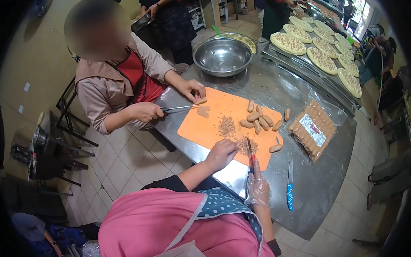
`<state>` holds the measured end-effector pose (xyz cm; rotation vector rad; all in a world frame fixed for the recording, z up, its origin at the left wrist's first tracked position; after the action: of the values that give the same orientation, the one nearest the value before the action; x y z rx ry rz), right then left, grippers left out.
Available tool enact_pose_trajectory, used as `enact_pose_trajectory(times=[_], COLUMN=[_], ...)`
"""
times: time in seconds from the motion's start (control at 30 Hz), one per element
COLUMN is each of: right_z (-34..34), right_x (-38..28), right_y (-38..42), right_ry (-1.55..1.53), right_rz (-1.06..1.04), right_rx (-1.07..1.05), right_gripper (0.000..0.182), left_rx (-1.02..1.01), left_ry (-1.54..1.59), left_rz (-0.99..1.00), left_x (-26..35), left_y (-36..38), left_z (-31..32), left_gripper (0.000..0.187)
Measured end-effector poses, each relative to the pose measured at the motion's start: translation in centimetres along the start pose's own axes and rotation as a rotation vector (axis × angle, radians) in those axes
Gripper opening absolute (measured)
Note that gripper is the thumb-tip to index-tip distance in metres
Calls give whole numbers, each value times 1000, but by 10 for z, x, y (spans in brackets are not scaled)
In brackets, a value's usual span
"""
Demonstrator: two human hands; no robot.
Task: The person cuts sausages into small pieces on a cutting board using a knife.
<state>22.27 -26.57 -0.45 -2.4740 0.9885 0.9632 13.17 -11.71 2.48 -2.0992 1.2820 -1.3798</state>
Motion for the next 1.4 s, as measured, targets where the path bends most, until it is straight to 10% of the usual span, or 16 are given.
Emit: enact_pose_trajectory(times=[0.33,1.4], right_z=[2,9], right_x=[39,49], right_y=[4,5], right_ry=[-726,-829], right_rz=[169,186], right_rx=[201,214], right_gripper=[53,49], left_rx=[35,52], left_ry=[29,45], left_rz=[20,3], left_x=[1,3], left_y=[2,0], left_z=[-3,-7], left_gripper=[7,10])
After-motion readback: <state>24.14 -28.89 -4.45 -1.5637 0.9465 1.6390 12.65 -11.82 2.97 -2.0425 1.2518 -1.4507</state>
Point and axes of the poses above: each hand's wrist, its own y-axis away from the middle knuckle, its own z-axis out of the palm, x = y × z, the point moved 9 cm from there along -y, towards the middle knuckle, and after that the axes turned 14 degrees about x, right-handed, at the moved point
